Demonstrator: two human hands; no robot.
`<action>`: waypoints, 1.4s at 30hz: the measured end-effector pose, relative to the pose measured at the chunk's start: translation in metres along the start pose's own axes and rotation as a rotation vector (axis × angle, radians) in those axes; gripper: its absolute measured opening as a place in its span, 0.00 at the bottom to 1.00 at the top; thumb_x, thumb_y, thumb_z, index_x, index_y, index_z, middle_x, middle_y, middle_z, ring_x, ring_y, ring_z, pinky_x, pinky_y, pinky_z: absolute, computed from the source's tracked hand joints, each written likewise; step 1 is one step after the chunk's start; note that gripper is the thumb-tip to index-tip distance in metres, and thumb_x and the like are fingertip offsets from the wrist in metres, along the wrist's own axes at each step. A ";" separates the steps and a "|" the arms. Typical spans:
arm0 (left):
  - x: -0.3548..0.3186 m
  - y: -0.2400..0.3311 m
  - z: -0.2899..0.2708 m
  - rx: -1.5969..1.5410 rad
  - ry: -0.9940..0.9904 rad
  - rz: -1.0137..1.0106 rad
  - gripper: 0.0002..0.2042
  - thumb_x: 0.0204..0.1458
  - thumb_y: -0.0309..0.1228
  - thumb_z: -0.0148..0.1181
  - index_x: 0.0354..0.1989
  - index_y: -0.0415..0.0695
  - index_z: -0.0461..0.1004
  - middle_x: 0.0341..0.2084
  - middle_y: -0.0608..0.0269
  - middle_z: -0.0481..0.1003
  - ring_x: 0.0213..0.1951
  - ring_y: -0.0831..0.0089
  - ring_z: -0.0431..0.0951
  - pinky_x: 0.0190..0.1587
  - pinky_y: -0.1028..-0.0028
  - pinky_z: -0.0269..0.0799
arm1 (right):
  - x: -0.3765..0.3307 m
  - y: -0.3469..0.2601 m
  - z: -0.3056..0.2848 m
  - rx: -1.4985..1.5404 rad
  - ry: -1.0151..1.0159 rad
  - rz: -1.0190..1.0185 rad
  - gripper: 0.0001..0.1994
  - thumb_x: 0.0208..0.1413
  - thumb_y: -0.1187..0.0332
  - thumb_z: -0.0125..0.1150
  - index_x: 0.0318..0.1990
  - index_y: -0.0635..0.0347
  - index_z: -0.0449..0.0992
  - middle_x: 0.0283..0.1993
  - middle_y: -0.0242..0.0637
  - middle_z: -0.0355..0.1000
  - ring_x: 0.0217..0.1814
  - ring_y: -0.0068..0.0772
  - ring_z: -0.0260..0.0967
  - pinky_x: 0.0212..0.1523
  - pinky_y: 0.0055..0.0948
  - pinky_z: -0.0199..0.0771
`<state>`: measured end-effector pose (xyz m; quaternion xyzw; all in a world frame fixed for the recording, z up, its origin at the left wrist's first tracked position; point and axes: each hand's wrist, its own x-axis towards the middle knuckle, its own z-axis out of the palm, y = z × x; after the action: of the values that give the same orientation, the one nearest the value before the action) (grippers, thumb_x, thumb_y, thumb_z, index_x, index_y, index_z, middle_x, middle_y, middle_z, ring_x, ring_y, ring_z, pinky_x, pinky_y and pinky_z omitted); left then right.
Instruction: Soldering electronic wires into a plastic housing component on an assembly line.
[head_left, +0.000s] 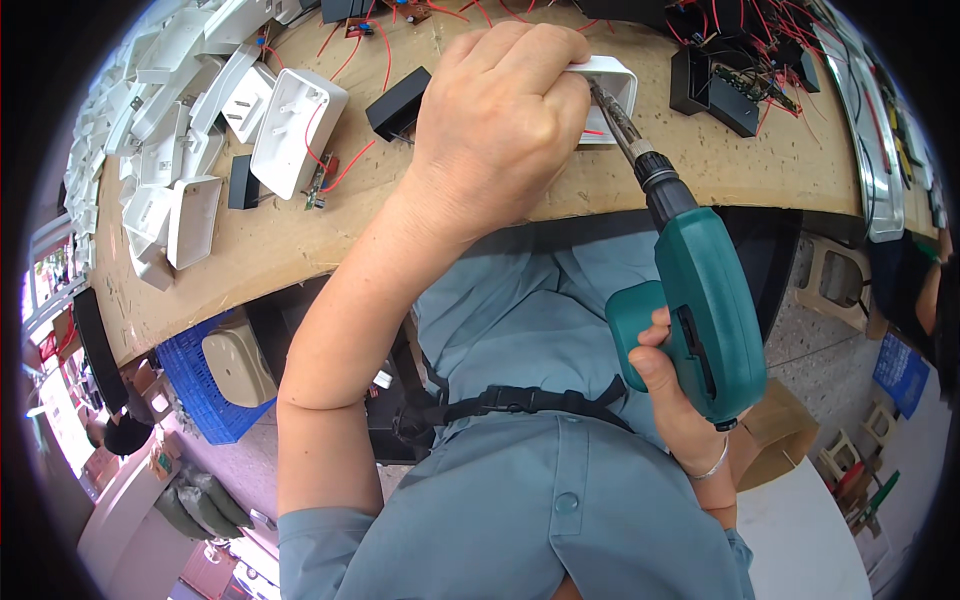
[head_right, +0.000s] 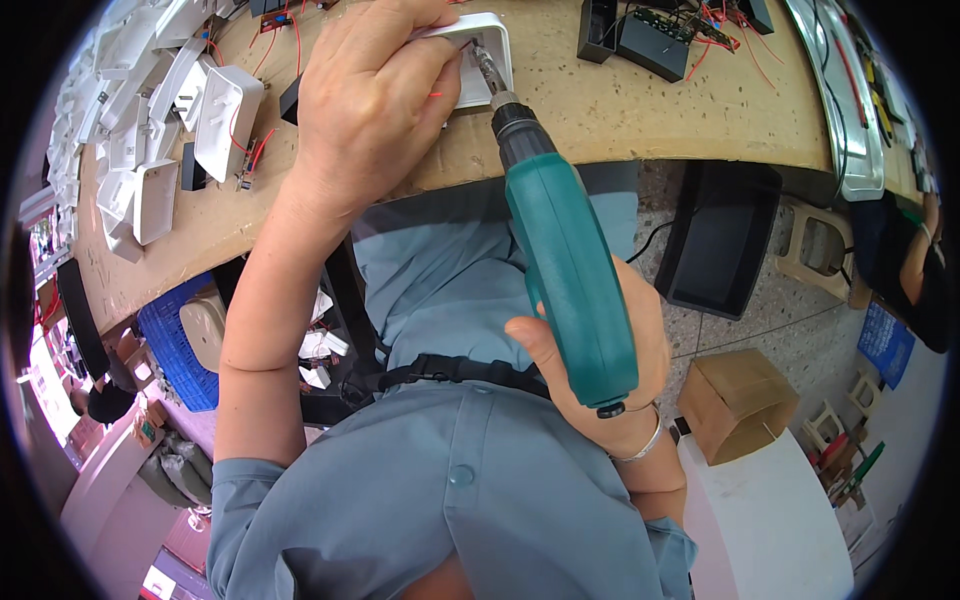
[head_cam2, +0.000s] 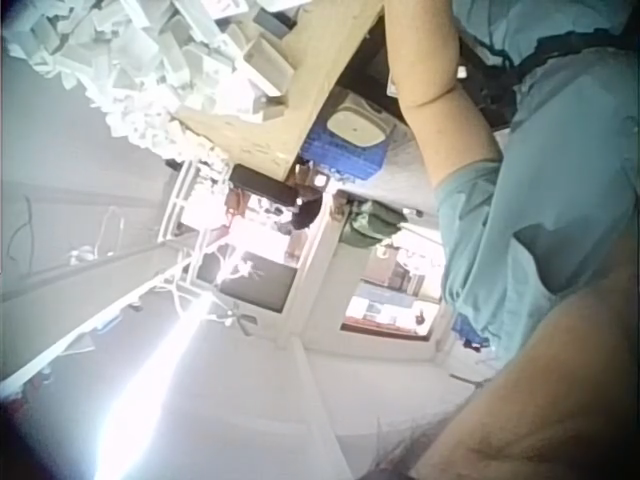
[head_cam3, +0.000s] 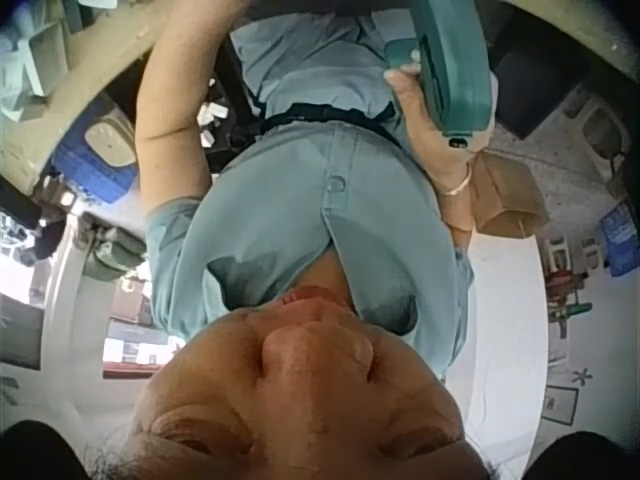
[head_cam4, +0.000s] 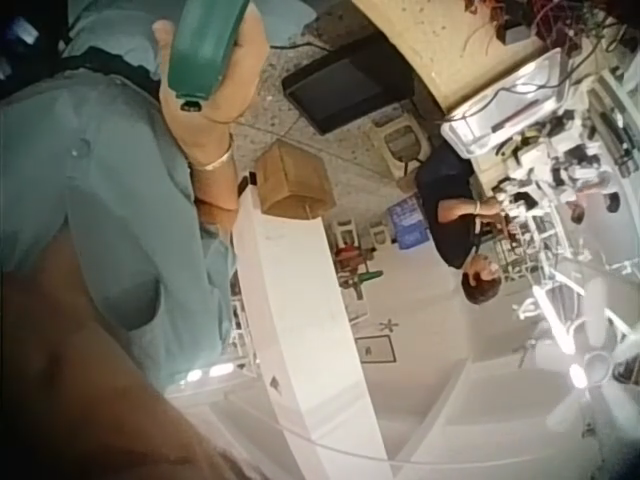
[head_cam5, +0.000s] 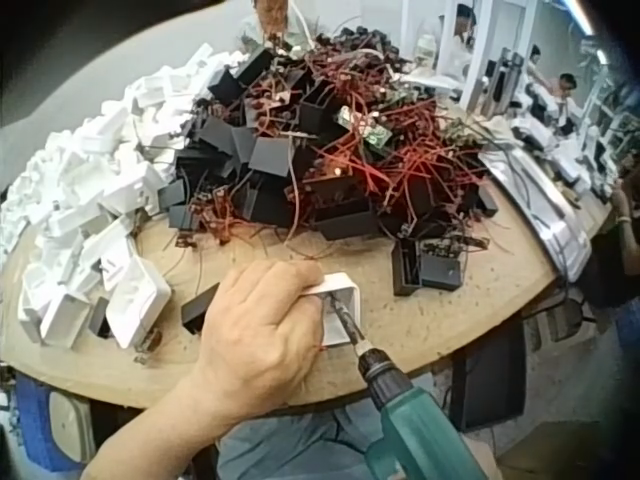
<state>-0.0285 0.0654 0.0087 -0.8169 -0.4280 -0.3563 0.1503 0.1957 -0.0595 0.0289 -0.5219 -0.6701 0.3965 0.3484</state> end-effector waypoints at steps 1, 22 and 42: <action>0.000 0.000 0.000 0.004 -0.002 -0.004 0.03 0.34 0.27 0.55 0.17 0.43 0.68 0.33 0.66 0.72 0.37 0.68 0.73 0.37 0.69 0.65 | 0.000 0.001 0.000 -0.035 0.006 -0.020 0.24 0.44 0.63 0.72 0.47 0.66 0.72 0.42 0.38 0.71 0.32 0.24 0.72 0.31 0.22 0.72; 0.000 0.001 -0.002 0.017 -0.017 -0.014 0.03 0.35 0.27 0.56 0.17 0.43 0.68 0.33 0.65 0.71 0.38 0.67 0.72 0.38 0.69 0.65 | -0.002 0.002 -0.002 -0.048 -0.022 -0.022 0.25 0.43 0.64 0.73 0.48 0.66 0.72 0.36 0.34 0.74 0.34 0.26 0.73 0.35 0.23 0.72; 0.000 0.000 0.000 0.017 -0.001 -0.011 0.03 0.35 0.27 0.55 0.17 0.43 0.68 0.33 0.66 0.71 0.37 0.68 0.72 0.37 0.69 0.66 | -0.001 0.001 0.000 -0.110 -0.042 -0.084 0.26 0.44 0.64 0.72 0.50 0.67 0.70 0.34 0.33 0.74 0.32 0.24 0.72 0.33 0.22 0.72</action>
<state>-0.0284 0.0651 0.0087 -0.8134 -0.4357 -0.3528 0.1552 0.1965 -0.0600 0.0277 -0.5034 -0.7193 0.3548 0.3215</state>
